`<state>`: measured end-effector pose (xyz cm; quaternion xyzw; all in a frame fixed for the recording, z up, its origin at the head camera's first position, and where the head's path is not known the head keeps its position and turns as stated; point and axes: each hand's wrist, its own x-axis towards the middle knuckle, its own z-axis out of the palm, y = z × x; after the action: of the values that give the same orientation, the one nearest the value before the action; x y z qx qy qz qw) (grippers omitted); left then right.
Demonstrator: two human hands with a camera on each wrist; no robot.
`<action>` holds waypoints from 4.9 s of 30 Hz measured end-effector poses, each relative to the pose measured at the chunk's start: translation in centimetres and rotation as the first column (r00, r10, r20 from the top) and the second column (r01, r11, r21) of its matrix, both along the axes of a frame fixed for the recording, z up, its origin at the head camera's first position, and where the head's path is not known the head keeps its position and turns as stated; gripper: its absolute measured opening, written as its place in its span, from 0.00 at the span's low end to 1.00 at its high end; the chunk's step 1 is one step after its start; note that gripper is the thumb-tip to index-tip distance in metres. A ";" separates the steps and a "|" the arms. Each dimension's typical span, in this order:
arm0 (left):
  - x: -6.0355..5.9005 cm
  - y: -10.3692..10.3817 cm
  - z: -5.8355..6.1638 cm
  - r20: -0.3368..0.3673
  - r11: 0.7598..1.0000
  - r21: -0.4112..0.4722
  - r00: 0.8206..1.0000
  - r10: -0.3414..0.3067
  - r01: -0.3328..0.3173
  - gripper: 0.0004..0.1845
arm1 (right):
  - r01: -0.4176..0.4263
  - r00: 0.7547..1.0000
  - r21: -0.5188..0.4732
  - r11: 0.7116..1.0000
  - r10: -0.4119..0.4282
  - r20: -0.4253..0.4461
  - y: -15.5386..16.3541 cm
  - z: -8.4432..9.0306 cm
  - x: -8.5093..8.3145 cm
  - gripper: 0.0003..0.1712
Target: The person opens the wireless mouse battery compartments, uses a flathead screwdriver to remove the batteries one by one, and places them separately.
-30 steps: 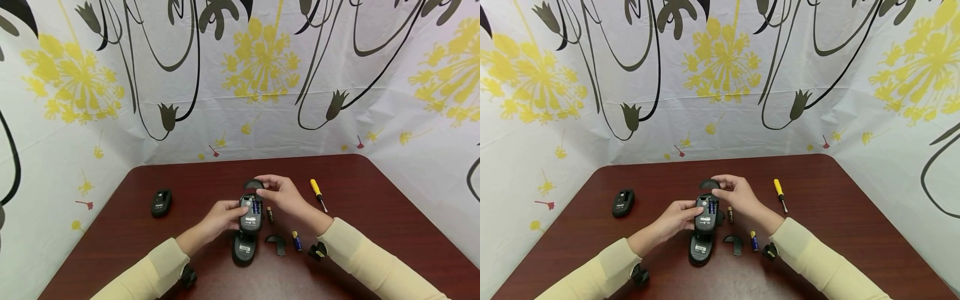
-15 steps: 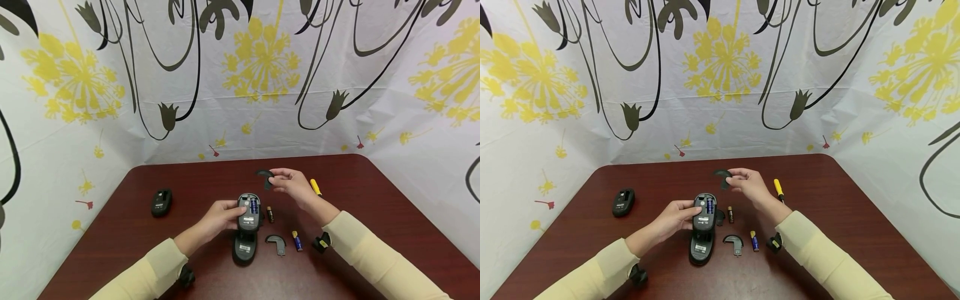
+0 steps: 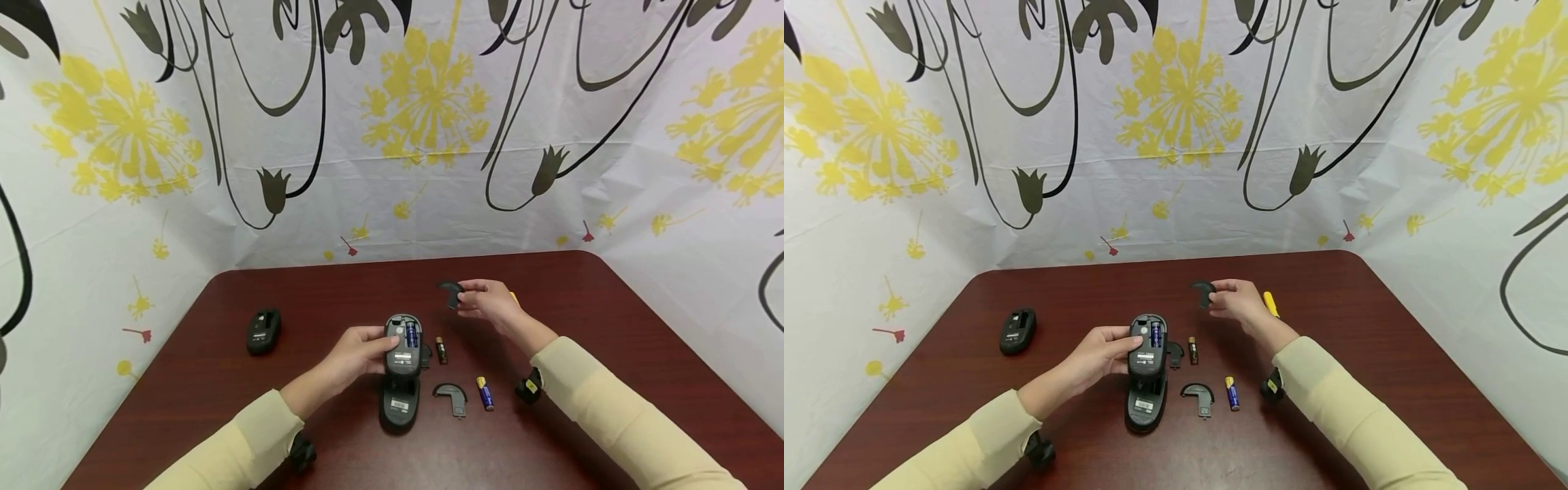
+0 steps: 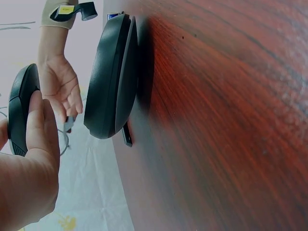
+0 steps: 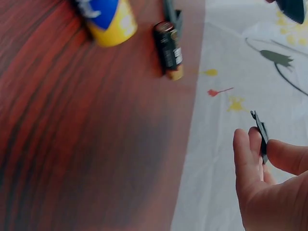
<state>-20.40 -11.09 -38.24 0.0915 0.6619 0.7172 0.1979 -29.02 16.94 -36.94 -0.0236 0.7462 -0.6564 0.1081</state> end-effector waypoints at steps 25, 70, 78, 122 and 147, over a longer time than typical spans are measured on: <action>-0.1 -0.4 -0.2 -0.008 1.000 0.000 1.000 0.010 -0.010 0.25 | -0.047 0.993 0.184 0.982 0.026 0.113 0.0 -2.5 -1.8 0.21; -0.1 -0.4 -0.3 -0.016 1.000 0.025 1.000 0.000 0.000 0.24 | -0.088 0.995 0.353 0.931 0.062 0.083 -0.1 -3.8 -1.7 0.12; 0.0 -0.4 -0.3 -0.013 1.000 0.017 1.000 0.012 -0.012 0.24 | -0.074 0.996 0.350 0.934 0.056 0.063 0.0 -3.9 -1.7 0.10; 0.2 -0.8 -0.3 -0.006 1.000 0.004 1.000 0.019 -0.019 0.25 | -0.095 0.995 0.163 0.982 0.090 0.038 2.3 -0.4 -1.6 0.23; 0.1 -1.1 -0.2 -0.017 1.000 -0.004 1.000 0.021 -0.021 0.25 | 0.064 0.983 0.070 0.995 -0.075 0.165 10.8 0.1 -4.2 0.32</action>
<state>-20.29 -12.18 -38.46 0.0903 0.6659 0.7170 0.1852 -33.20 27.78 -36.84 0.0612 0.7557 -0.6350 0.1483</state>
